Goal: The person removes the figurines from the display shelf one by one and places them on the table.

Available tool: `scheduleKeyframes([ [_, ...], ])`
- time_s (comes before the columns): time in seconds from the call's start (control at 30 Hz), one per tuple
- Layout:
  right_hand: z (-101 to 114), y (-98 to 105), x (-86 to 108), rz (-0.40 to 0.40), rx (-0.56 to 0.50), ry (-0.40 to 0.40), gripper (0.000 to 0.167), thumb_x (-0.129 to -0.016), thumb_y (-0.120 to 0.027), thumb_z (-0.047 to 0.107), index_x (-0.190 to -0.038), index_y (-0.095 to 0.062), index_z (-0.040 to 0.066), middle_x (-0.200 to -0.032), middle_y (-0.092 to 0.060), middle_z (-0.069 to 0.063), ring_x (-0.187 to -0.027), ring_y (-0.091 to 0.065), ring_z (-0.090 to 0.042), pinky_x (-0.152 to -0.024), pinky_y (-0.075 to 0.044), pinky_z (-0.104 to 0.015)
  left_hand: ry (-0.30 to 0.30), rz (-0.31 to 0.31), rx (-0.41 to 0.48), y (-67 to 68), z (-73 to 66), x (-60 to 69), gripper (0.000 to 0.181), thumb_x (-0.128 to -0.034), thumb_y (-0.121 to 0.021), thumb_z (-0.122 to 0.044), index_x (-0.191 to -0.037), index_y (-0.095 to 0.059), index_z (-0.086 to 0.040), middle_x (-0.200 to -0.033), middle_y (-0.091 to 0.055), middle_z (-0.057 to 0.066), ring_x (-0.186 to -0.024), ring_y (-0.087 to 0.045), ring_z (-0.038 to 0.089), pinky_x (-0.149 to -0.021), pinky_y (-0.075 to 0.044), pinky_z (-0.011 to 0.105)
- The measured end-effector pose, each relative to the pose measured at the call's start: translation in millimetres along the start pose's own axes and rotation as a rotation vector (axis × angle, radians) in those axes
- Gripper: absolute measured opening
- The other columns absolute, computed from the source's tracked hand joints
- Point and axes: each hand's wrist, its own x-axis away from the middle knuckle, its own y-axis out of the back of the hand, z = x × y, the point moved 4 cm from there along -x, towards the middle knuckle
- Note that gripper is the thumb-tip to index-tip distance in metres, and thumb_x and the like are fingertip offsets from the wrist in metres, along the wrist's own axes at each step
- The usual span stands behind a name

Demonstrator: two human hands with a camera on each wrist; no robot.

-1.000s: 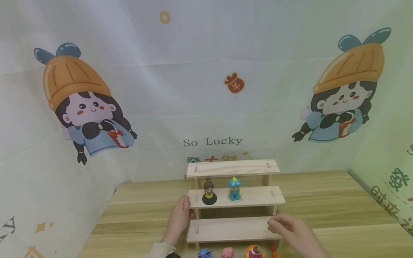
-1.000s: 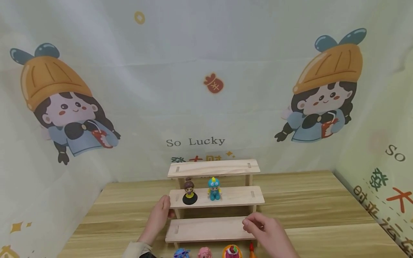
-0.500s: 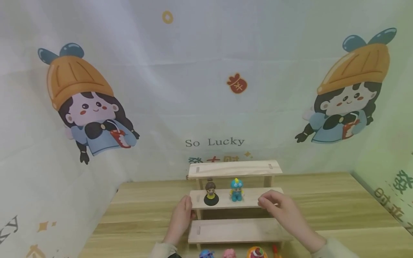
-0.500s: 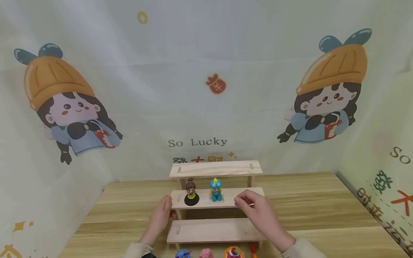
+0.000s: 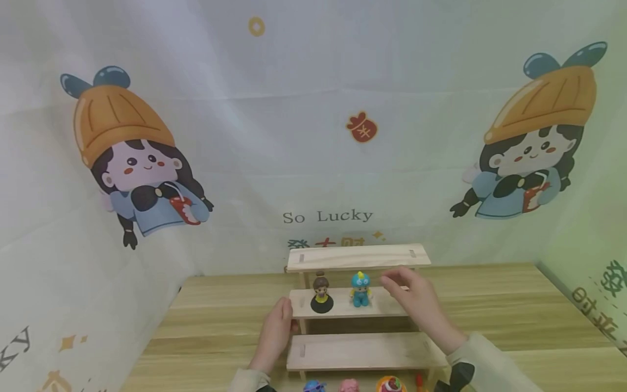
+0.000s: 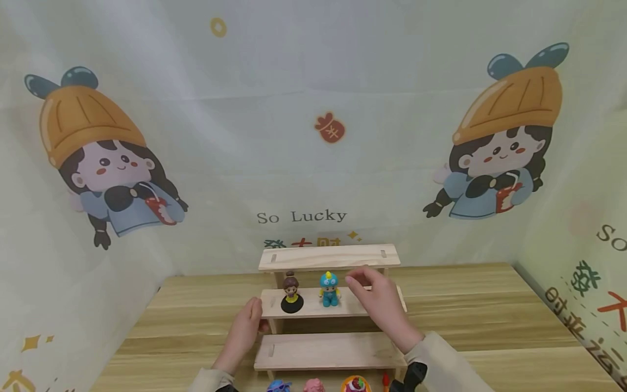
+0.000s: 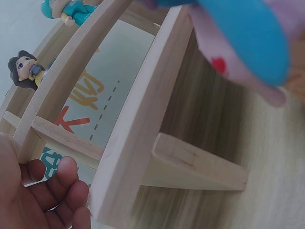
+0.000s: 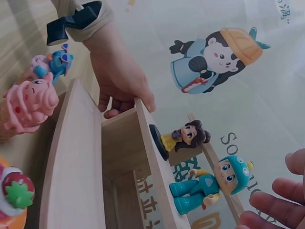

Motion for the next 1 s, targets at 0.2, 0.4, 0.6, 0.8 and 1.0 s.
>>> scheduleKeyframes([
  [0.2, 0.7, -10.9, -9.7, 0.007, -0.014, 0.022, 0.019, -0.092, -0.063, 0.02, -0.103, -0.066, 0.005, -0.103, -0.07, -0.01, -0.099, -0.064, -0.027, -0.086, -0.051, -0.043, 0.002, 0.003, -0.012, -0.4, 2.8, 1.1, 0.032, -0.1051, -0.029, -0.026, -0.084, -0.045, -0.008, -0.064, -0.052, 0.004, -0.06, -0.052, 0.017, -0.056, -0.041, 0.03],
  [0.4, -0.1, -18.8, -17.7, 0.033, -0.026, 0.027, 0.023, -0.093, -0.063, 0.021, -0.109, -0.065, 0.006, -0.108, -0.069, -0.011, -0.103, -0.064, -0.028, -0.089, -0.05, -0.044, -0.001, 0.008, 0.002, -0.2, 0.4, 1.5, 0.034, -0.1054, -0.028, -0.029, -0.085, -0.045, -0.008, -0.065, -0.052, 0.004, -0.06, -0.051, 0.015, -0.056, -0.041, 0.03],
  [0.6, -0.8, -24.9, -24.1, 0.051, 0.019, 0.009, 0.028, -0.092, -0.063, 0.026, -0.112, -0.065, 0.007, -0.111, -0.069, -0.011, -0.104, -0.064, -0.029, -0.091, -0.049, -0.046, 0.002, 0.005, -0.007, 0.5, -0.6, 1.3, 0.032, -0.1051, -0.029, -0.028, -0.084, -0.045, -0.008, -0.065, -0.053, 0.005, -0.06, -0.053, 0.018, -0.055, -0.04, 0.029],
  [0.8, -2.9, -31.7, -28.9, 0.076, 0.013, 0.005, 0.03, -0.091, -0.065, 0.027, -0.113, -0.065, 0.007, -0.111, -0.069, -0.011, -0.104, -0.064, -0.029, -0.092, -0.048, -0.045, 0.005, 0.004, -0.009, 0.5, -0.1, 0.2, 0.031, -0.1048, -0.03, -0.025, -0.084, -0.046, -0.008, -0.064, -0.052, 0.003, -0.059, -0.051, 0.017, -0.054, -0.039, 0.029],
  [1.0, -4.7, -35.0, -31.2, 0.099, 0.005, -0.002, 0.029, -0.092, -0.064, 0.027, -0.114, -0.065, 0.008, -0.113, -0.068, -0.01, -0.107, -0.064, -0.029, -0.093, -0.048, -0.044, 0.002, 0.0, -0.003, 0.7, 0.6, 0.5, 0.032, -0.1048, -0.029, -0.026, -0.086, -0.048, -0.008, -0.064, -0.053, 0.003, -0.058, -0.049, 0.015, -0.054, -0.039, 0.029],
])
